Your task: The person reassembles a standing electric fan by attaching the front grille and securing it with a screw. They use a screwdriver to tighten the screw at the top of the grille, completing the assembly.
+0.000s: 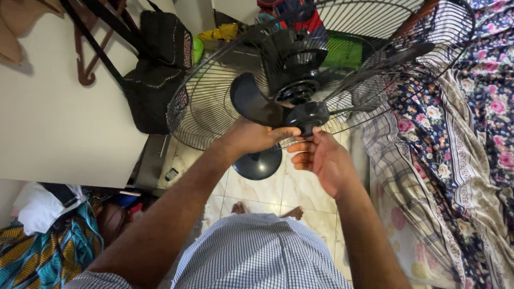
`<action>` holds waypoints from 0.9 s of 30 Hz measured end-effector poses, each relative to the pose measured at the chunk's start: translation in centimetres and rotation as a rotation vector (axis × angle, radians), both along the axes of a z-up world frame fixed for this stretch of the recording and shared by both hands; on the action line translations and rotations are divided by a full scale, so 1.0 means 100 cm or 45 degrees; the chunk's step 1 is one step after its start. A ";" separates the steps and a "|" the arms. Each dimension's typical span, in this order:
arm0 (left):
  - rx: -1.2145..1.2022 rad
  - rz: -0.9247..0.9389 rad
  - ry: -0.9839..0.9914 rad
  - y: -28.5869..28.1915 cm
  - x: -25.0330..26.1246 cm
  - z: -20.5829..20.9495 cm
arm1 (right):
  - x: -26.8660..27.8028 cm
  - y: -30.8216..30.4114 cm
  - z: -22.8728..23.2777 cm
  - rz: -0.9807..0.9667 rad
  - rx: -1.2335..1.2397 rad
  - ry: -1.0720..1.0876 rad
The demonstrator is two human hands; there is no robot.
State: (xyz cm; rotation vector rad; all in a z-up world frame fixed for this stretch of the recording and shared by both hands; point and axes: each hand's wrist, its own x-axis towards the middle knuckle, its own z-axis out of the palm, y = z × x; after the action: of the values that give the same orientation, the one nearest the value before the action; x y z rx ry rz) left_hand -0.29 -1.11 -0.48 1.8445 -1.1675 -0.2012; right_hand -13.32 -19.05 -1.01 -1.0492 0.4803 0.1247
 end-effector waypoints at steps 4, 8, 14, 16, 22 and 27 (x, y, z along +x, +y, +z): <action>-0.033 -0.045 0.053 0.002 0.002 0.001 | 0.001 0.018 0.001 -0.282 -0.856 0.018; 0.051 0.038 0.199 0.006 0.004 0.004 | -0.007 0.024 0.010 -0.235 -1.425 0.000; -0.027 -0.018 0.163 0.009 0.003 0.006 | 0.011 0.002 -0.002 0.064 0.035 0.001; 0.001 -0.023 0.214 0.008 0.004 0.004 | 0.012 0.001 -0.003 0.039 0.002 -0.045; 0.002 -0.007 0.215 0.005 0.005 -0.003 | 0.004 0.023 0.016 -0.058 -1.888 0.003; -0.092 -0.018 0.181 0.005 0.006 -0.002 | 0.004 0.017 0.013 0.017 -1.737 0.008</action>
State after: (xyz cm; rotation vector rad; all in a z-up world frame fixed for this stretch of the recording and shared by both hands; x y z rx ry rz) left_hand 0.28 -0.65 -0.72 1.7302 -1.0758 -0.2901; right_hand -12.97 -17.39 0.28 -2.3817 0.5547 -0.2361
